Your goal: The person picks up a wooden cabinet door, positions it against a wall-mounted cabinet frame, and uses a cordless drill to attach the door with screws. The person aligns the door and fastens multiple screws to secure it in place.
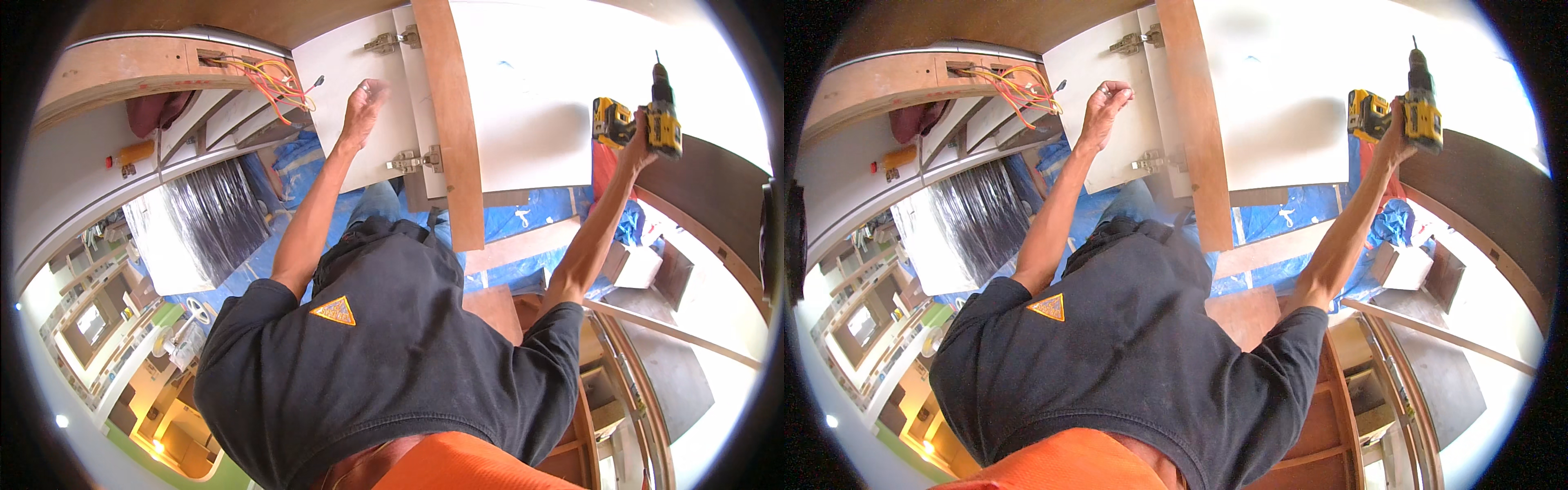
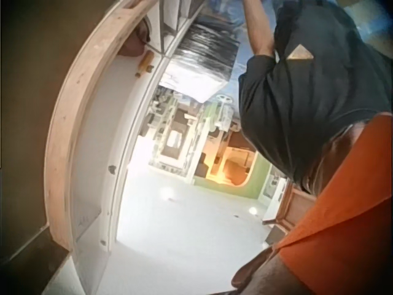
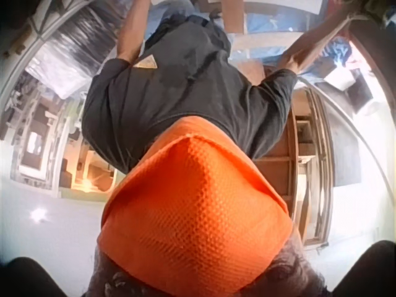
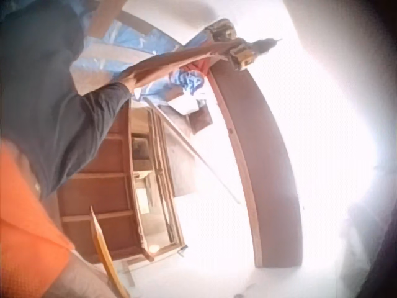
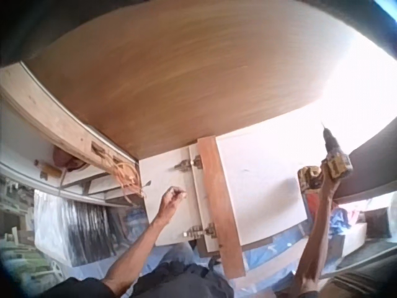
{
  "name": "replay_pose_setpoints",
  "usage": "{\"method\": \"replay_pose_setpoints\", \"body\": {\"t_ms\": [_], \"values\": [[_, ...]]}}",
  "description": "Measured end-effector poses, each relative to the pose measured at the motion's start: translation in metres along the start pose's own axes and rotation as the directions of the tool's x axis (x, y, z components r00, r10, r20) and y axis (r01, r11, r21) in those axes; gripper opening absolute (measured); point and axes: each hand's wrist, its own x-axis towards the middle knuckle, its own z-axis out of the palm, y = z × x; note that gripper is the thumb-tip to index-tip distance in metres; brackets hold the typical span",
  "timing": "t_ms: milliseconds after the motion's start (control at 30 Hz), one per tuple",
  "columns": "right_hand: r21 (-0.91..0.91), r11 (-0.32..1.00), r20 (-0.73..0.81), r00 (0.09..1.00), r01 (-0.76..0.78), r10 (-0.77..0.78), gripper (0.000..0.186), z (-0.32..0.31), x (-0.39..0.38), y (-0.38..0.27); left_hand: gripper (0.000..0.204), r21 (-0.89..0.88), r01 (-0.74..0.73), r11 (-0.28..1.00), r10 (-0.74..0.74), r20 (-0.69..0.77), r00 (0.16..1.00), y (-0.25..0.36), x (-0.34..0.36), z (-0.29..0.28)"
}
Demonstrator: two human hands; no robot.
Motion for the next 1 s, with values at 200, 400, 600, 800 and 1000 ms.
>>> {"method": "replay_pose_setpoints", "body": {"t_ms": [200,400,600,800,1000], "values": [[0.091,0.983,0.074,0.985,-0.159,0.153,0.035,-0.005,-0.109,-0.119,0.013,-0.375,0.246,0.894,-0.158,0.250,0.955,0.023,-0.010,0.014],[0.048,0.950,0.302,0.911,-0.309,0.281,0.041,0.041,-0.251,-0.181,0.013,-0.452,0.353,0.819,-0.122,0.463,0.878,0.031,0.005,0.020],[-0.103,0.852,0.369,0.776,-0.513,0.512,0.030,0.100,-0.333,-0.198,0.019,-0.536,0.376,0.756,-0.040,0.535,0.844,0.032,0.011,0.003],[-0.263,0.855,0.445,0.730,-0.447,0.519,0.031,0.133,-0.354,-0.210,0.022,-0.528,0.353,0.772,0.010,0.566,0.824,0.036,0.008,-0.022],[-0.358,0.845,0.468,0.706,-0.398,0.531,0.035,0.147,-0.360,-0.215,0.022,-0.511,0.358,0.781,0.019,0.593,0.805,0.039,0.005,-0.040]]}}
